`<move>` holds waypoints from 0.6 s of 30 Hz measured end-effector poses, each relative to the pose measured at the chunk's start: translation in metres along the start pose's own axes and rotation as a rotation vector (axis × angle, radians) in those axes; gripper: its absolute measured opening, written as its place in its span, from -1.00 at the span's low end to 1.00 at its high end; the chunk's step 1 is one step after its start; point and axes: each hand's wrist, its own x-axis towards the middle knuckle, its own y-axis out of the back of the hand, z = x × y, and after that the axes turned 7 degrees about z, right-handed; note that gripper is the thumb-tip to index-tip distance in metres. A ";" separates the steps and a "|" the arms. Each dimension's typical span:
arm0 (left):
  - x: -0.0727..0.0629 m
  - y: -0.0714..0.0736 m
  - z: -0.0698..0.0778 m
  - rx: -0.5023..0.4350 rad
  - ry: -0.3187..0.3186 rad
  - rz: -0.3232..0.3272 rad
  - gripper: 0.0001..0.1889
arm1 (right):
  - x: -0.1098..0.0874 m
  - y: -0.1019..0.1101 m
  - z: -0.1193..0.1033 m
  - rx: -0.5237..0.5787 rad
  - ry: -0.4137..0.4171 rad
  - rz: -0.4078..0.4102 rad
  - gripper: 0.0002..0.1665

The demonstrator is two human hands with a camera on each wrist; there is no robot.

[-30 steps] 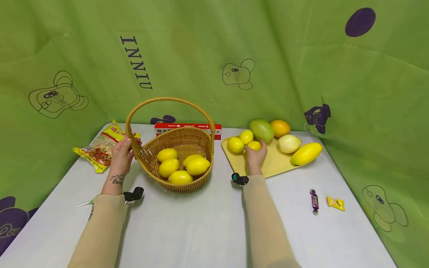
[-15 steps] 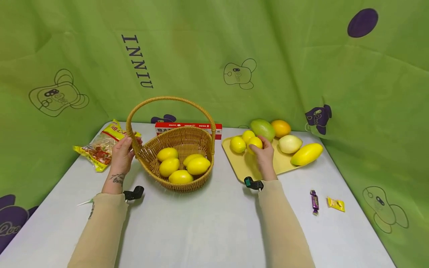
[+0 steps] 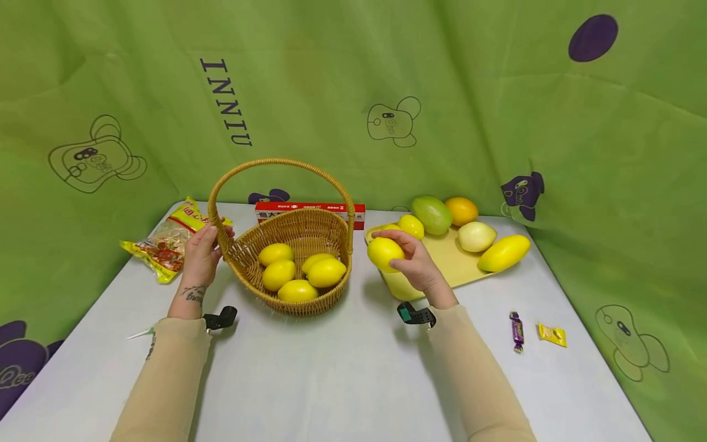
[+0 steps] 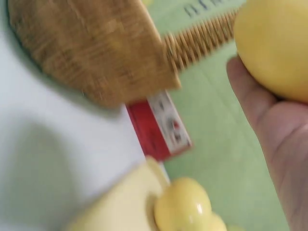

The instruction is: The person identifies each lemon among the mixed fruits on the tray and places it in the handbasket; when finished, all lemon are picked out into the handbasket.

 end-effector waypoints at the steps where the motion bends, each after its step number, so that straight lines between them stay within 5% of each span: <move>1: 0.000 0.000 0.000 0.000 -0.001 -0.004 -0.46 | 0.002 -0.005 0.002 0.003 -0.008 -0.046 -0.41; 6: 0.000 0.001 -0.001 0.005 -0.012 -0.019 -0.45 | 0.013 -0.030 0.015 -0.037 -0.076 -0.205 -0.46; 18: -0.002 0.000 0.001 -0.007 -0.005 -0.011 -0.48 | 0.045 -0.060 0.043 -0.120 -0.152 -0.330 -0.44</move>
